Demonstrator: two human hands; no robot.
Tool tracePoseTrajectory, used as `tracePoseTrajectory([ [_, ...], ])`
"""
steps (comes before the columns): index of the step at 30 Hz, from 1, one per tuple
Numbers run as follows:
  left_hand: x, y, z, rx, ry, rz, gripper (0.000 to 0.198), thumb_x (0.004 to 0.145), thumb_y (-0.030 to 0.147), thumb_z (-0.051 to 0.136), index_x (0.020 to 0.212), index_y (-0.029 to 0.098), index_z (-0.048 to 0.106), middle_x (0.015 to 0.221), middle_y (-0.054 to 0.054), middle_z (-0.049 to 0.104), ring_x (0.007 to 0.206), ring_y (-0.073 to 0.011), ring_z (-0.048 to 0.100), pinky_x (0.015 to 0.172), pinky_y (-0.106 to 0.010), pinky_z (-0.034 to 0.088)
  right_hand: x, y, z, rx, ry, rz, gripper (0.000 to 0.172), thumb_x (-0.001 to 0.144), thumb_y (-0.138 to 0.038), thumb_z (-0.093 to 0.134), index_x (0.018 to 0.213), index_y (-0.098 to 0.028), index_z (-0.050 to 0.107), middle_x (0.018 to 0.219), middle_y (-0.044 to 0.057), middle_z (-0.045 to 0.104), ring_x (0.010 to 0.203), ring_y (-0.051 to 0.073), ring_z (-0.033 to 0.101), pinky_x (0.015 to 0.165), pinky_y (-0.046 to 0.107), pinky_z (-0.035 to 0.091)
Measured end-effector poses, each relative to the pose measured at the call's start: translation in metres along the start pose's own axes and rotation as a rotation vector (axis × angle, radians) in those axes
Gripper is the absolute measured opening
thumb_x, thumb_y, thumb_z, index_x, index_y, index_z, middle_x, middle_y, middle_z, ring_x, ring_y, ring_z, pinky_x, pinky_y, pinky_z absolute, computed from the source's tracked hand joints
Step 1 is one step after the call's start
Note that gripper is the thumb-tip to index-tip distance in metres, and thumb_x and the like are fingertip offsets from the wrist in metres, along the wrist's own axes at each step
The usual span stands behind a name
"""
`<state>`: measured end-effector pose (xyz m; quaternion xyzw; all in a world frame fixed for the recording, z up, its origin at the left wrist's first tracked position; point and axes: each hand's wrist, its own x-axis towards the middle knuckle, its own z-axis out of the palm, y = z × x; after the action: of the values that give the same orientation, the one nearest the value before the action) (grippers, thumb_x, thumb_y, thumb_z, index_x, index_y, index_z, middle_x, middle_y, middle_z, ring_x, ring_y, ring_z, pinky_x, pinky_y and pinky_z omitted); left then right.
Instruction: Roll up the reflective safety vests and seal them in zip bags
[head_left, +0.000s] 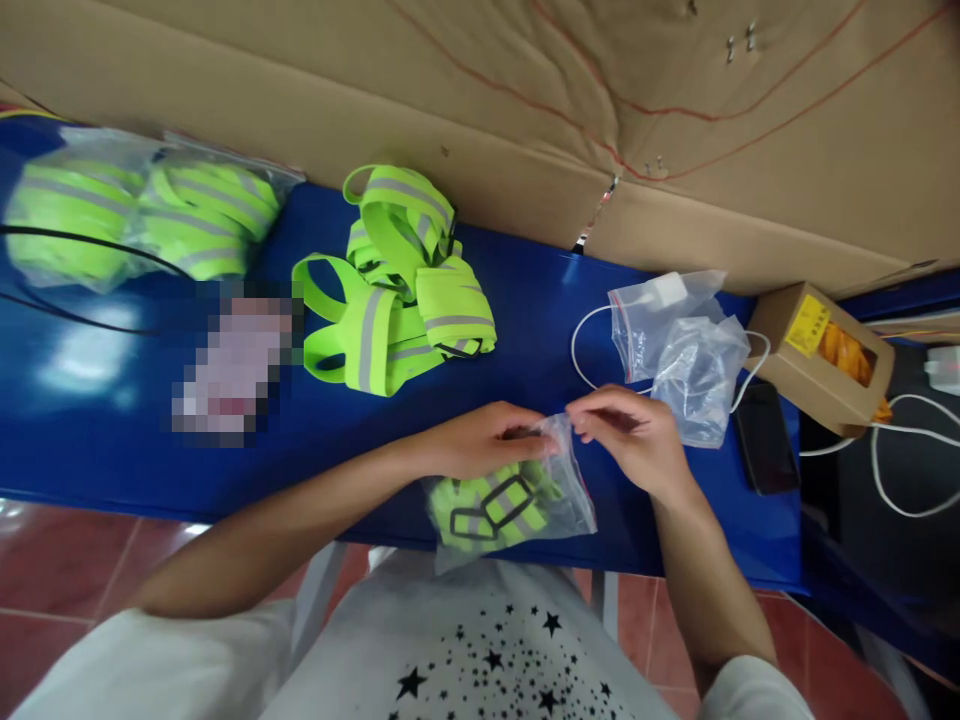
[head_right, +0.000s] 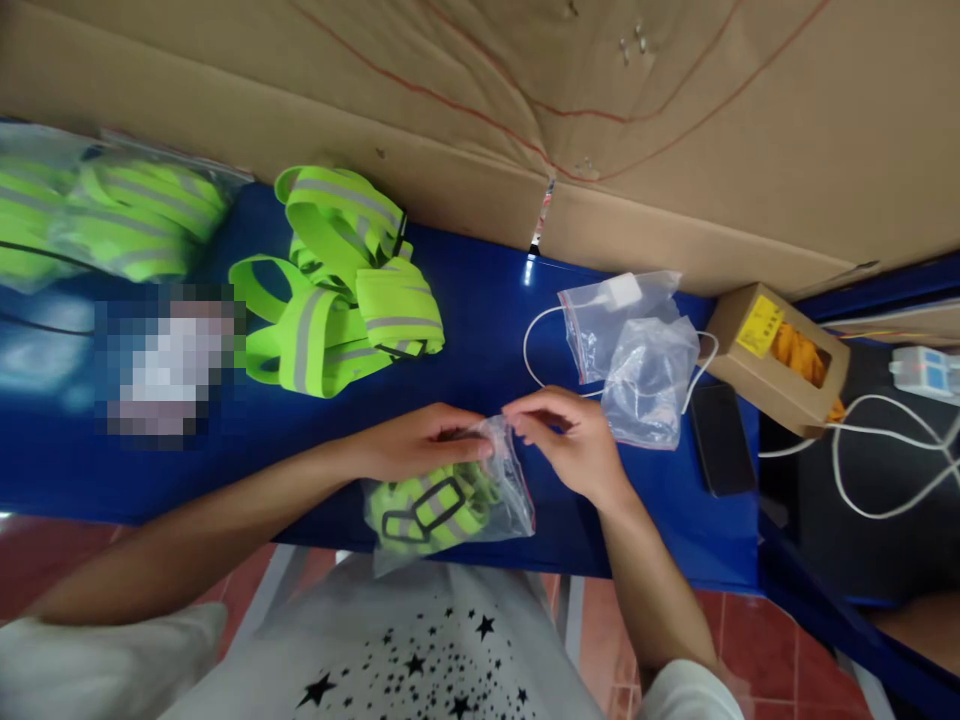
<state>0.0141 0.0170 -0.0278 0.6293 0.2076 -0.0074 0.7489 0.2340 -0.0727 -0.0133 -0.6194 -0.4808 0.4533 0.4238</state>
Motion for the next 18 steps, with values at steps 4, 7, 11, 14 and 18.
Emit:
tracePoseTrajectory([
  [4, -0.004, -0.001, -0.002, -0.097, 0.052, -0.050, 0.039, 0.095, 0.053, 0.065, 0.096, 0.015, 0.069, 0.068, 0.004, 0.054, 0.056, -0.0080, 0.040, 0.050, -0.021, 0.028, -0.002, -0.001, -0.011, 0.058, 0.213, -0.011, 0.016, 0.097, -0.039, 0.072, 0.106, -0.028, 0.078, 0.092, 0.002, 0.075, 0.075, 0.016, 0.069, 0.067, 0.031, 0.059],
  [7, -0.005, 0.001, -0.003, -0.175, 0.157, -0.007, 0.037, 0.093, 0.050, 0.068, 0.102, 0.014, 0.071, 0.082, -0.002, 0.067, 0.069, -0.0115, 0.056, 0.061, -0.022, 0.041, -0.004, 0.001, -0.007, 0.116, -0.144, 0.050, 0.033, 0.096, -0.045, 0.073, 0.124, -0.029, 0.073, 0.108, 0.004, 0.076, 0.086, 0.017, 0.072, 0.071, 0.031, 0.060],
  [11, -0.004, 0.002, -0.004, -0.129, 0.295, 0.027, 0.038, 0.097, 0.050, 0.064, 0.096, 0.013, 0.073, 0.080, -0.002, 0.068, 0.068, -0.0117, 0.058, 0.061, -0.022, 0.041, -0.006, 0.003, 0.005, 0.054, -0.316, 0.120, 0.024, 0.094, -0.045, 0.075, 0.106, -0.024, 0.075, 0.090, 0.001, 0.075, 0.074, 0.014, 0.068, 0.069, 0.029, 0.056],
  [14, -0.004, 0.000, -0.002, -0.068, 0.436, 0.039, 0.036, 0.098, 0.048, 0.064, 0.094, 0.013, 0.072, 0.080, -0.003, 0.069, 0.068, -0.0127, 0.060, 0.061, -0.023, 0.043, -0.006, 0.003, 0.010, -0.004, -0.266, 0.125, 0.023, 0.101, -0.044, 0.065, 0.102, -0.024, 0.074, 0.088, 0.001, 0.074, 0.074, 0.013, 0.067, 0.070, 0.028, 0.053],
  [18, -0.003, -0.001, 0.001, -0.066, 0.479, 0.090, 0.032, 0.100, 0.044, 0.062, 0.095, 0.014, 0.073, 0.085, -0.003, 0.072, 0.076, -0.0140, 0.064, 0.069, -0.024, 0.049, -0.006, 0.004, 0.008, -0.090, -0.288, 0.128, 0.024, 0.094, -0.045, 0.073, 0.105, -0.023, 0.072, 0.086, 0.000, 0.070, 0.075, 0.013, 0.063, 0.067, 0.026, 0.049],
])
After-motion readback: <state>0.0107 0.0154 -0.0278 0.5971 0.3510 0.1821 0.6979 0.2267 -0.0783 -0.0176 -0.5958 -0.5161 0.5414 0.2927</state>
